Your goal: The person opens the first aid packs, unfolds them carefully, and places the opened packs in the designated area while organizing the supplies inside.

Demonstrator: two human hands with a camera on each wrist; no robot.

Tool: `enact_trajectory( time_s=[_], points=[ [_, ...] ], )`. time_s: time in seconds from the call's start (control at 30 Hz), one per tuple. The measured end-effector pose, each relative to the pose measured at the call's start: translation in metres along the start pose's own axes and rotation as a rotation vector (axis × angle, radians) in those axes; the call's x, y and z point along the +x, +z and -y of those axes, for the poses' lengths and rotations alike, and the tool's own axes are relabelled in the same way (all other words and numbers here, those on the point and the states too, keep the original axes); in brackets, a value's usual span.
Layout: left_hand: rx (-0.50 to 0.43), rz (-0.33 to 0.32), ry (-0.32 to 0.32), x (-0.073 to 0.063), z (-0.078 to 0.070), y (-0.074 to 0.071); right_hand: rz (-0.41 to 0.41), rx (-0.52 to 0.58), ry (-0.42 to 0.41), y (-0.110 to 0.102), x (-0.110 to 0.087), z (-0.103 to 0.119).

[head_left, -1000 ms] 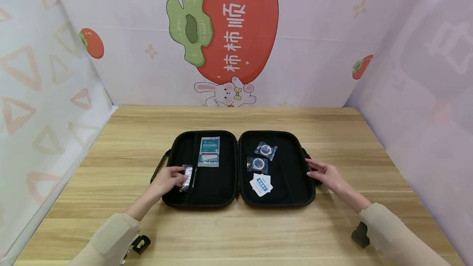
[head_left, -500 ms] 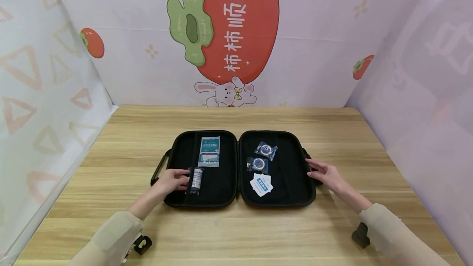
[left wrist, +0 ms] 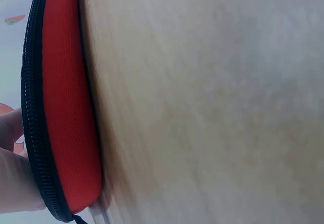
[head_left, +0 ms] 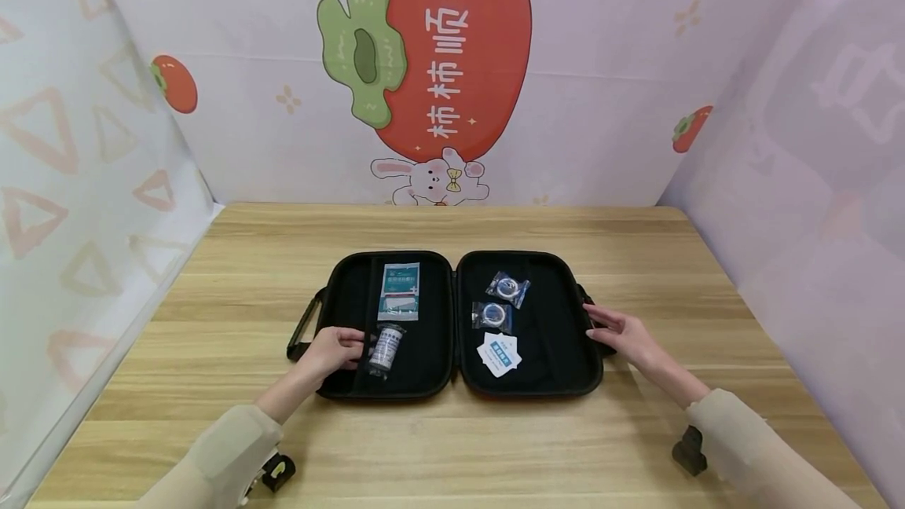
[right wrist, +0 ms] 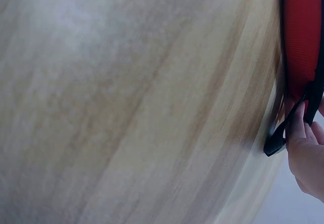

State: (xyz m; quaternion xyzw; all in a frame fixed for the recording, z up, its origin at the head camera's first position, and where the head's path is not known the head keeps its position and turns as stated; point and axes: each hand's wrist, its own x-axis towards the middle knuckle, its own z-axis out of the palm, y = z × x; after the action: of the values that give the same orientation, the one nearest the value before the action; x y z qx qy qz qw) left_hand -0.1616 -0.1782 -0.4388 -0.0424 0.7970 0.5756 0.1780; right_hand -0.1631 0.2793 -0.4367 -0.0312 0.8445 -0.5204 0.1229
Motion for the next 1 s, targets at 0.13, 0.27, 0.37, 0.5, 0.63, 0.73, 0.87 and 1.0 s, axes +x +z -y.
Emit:
enact_trajectory(
  time_s=[0.13, 0.27, 0.37, 0.5, 0.63, 0.73, 0.87, 1.0],
  points=[
    [-0.037, 0.086, 0.002, 0.000, 0.001, -0.001, 0.001, 0.002, -0.005, 0.000, 0.000, 0.002],
    [-0.093, 0.148, 0.007, 0.001, 0.003, -0.002, 0.000, 0.009, -0.008, 0.001, -0.001, 0.003],
    [-0.098, 0.160, 0.014, 0.001, 0.003, -0.003, -0.002, 0.016, -0.007, 0.001, -0.001, 0.004],
    [-0.085, 0.172, 0.015, 0.001, 0.004, -0.004, 0.007, 0.012, -0.006, -0.001, -0.001, 0.004],
    [-0.086, 0.170, 0.009, 0.000, 0.004, -0.005, 0.025, -0.012, -0.016, -0.003, 0.001, 0.005],
    [-0.064, 0.131, 0.001, -0.002, 0.005, -0.006, 0.043, -0.075, -0.056, -0.005, 0.003, 0.008],
    [-0.013, 0.070, 0.014, -0.006, 0.002, -0.008, 0.078, -0.193, -0.129, -0.009, 0.007, 0.016],
    [-0.018, 0.082, 0.101, -0.010, 0.000, -0.015, 0.103, -0.281, -0.156, -0.012, 0.012, 0.028]
  ],
)
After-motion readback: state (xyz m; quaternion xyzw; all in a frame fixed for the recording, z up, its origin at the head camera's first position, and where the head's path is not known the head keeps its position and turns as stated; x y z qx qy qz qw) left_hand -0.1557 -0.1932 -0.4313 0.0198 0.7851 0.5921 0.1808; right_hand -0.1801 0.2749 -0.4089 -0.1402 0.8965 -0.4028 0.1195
